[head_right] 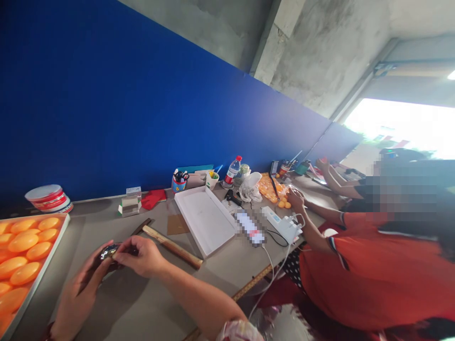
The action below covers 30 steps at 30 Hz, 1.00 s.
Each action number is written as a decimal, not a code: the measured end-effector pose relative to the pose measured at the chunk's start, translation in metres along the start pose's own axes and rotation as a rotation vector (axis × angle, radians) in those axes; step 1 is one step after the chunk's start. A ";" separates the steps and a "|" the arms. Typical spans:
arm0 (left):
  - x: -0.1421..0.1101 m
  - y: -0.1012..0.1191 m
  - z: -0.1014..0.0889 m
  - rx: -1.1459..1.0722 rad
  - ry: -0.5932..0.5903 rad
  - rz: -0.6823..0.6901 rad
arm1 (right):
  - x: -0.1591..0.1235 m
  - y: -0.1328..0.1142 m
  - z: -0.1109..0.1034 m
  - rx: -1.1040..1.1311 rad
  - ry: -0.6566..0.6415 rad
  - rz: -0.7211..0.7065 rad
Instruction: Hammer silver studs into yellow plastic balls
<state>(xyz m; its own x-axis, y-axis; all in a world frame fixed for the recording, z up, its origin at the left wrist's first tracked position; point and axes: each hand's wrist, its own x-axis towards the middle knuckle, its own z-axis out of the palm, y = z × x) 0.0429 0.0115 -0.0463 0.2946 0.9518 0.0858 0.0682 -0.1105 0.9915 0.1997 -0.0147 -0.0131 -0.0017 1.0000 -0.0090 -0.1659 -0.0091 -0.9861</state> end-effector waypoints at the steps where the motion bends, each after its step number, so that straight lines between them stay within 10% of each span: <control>1: 0.000 0.000 0.000 -0.003 0.002 0.002 | 0.000 0.001 -0.001 -0.006 -0.003 -0.008; 30: 0.000 0.006 0.002 0.010 0.008 -0.035 | 0.000 0.000 -0.002 -0.027 -0.019 -0.018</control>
<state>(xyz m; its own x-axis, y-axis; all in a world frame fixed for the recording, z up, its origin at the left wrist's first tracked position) 0.0447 0.0102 -0.0404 0.2841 0.9574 0.0521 0.0878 -0.0801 0.9929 0.2011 -0.0149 -0.0135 -0.0180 0.9998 0.0122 -0.1398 0.0096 -0.9901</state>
